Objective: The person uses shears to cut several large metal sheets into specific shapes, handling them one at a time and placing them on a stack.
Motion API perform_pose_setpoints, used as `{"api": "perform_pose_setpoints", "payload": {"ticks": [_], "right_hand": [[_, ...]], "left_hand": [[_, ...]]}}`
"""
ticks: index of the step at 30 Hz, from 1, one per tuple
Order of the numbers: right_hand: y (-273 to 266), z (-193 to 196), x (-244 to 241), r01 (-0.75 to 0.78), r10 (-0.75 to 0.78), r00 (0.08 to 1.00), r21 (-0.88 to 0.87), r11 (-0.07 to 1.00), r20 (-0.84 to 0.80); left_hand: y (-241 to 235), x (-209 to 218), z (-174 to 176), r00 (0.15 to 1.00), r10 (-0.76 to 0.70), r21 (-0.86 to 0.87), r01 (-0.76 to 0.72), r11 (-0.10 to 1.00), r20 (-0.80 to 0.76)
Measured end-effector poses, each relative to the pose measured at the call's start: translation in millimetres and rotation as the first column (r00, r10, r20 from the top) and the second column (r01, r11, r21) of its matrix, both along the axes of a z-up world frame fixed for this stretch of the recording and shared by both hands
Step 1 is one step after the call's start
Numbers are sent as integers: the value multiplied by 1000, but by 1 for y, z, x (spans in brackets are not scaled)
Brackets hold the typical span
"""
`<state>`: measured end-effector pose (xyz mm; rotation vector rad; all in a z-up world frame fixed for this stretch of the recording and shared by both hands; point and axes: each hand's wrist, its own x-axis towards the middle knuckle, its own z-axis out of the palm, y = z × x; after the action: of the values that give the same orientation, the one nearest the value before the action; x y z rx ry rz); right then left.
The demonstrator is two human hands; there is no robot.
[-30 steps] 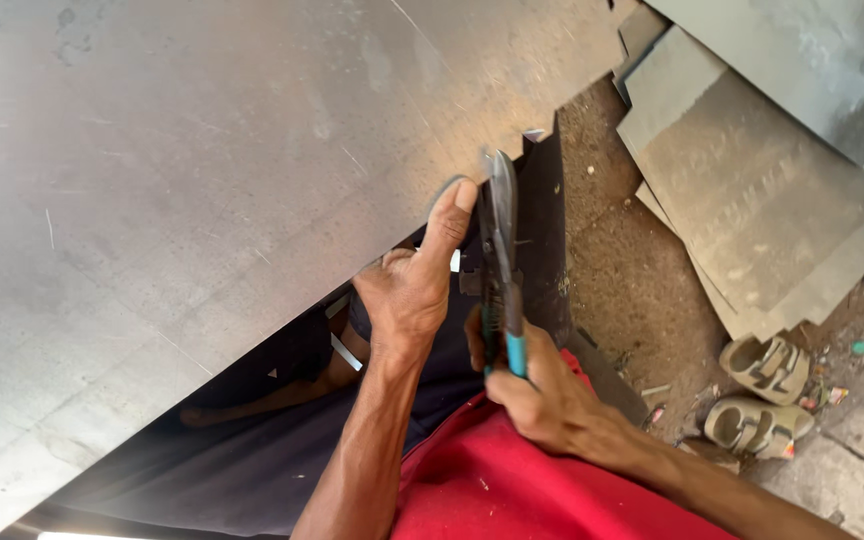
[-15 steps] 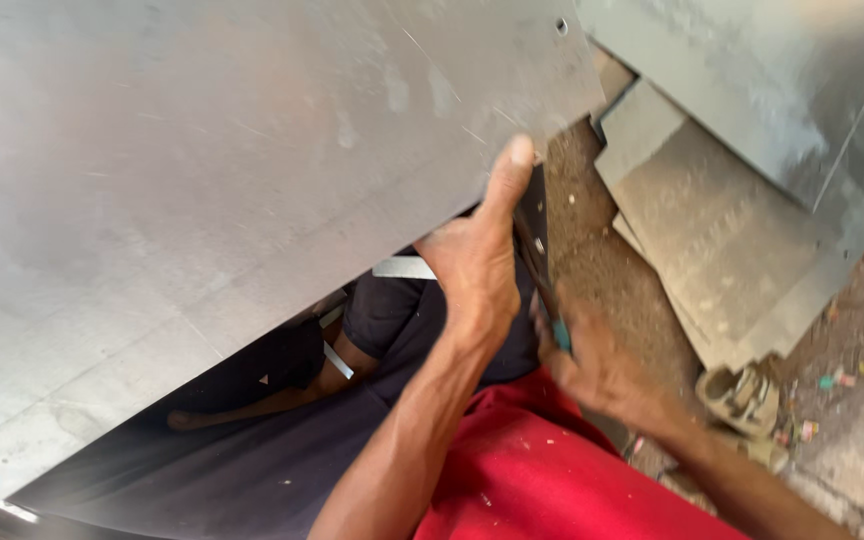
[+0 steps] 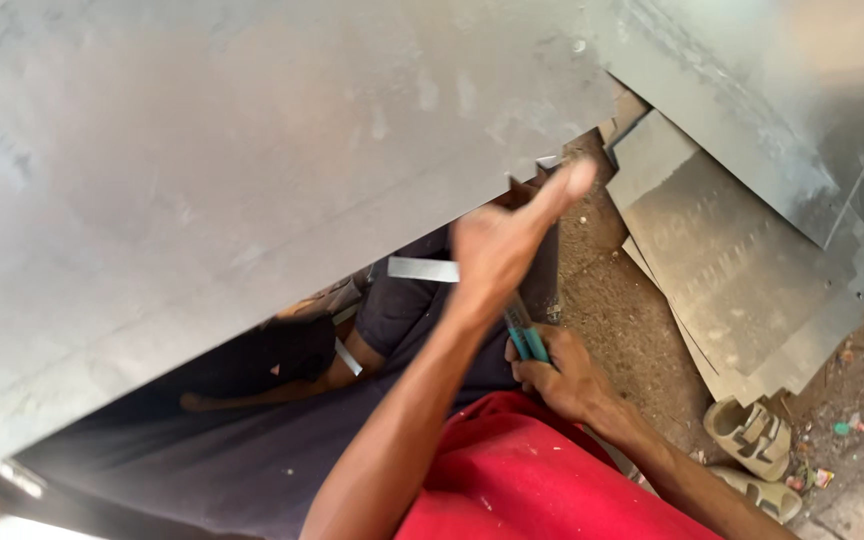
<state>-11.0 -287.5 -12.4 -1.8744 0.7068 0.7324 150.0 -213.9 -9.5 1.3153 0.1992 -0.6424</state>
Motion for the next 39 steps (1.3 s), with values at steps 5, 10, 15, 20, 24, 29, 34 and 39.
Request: {"api": "perform_pose_setpoints", "payload": {"ticks": [5, 10, 15, 20, 24, 29, 34, 39], "right_hand": [[-1, -4, -4, 25, -25, 1000, 28, 999, -5], [1, -8, -6, -19, 20, 999, -45, 999, 37], [-1, -10, -9, -22, 26, 994, -33, 999, 106], [-7, -18, -25, -15, 16, 985, -11, 1000, 169], [-13, -10, -29, -90, 92, 994, -38, 995, 57], [-17, 50, 25, -488, 490, 872, -109, 866, -8], [-15, 75, 72, -434, 455, 881, 158, 887, -134], [-11, 74, 114, -666, 648, 721, 14, 746, -246]], "left_hand": [[-1, -1, -15, 996, 25, 70, -31, 997, 80], [12, 10, -61, 816, -71, 155, -22, 988, 573], [54, 8, -34, 856, -170, 90, 144, 985, 488], [175, -25, 13, 900, 290, 3, -308, 951, 327], [220, -43, 31, 591, 802, -360, -733, 577, 81], [192, -30, 19, 821, 569, -170, -556, 814, 43], [189, -22, 0, 925, 380, -138, -377, 916, -9], [191, -22, -7, 923, 384, -265, -376, 888, -26]]}}
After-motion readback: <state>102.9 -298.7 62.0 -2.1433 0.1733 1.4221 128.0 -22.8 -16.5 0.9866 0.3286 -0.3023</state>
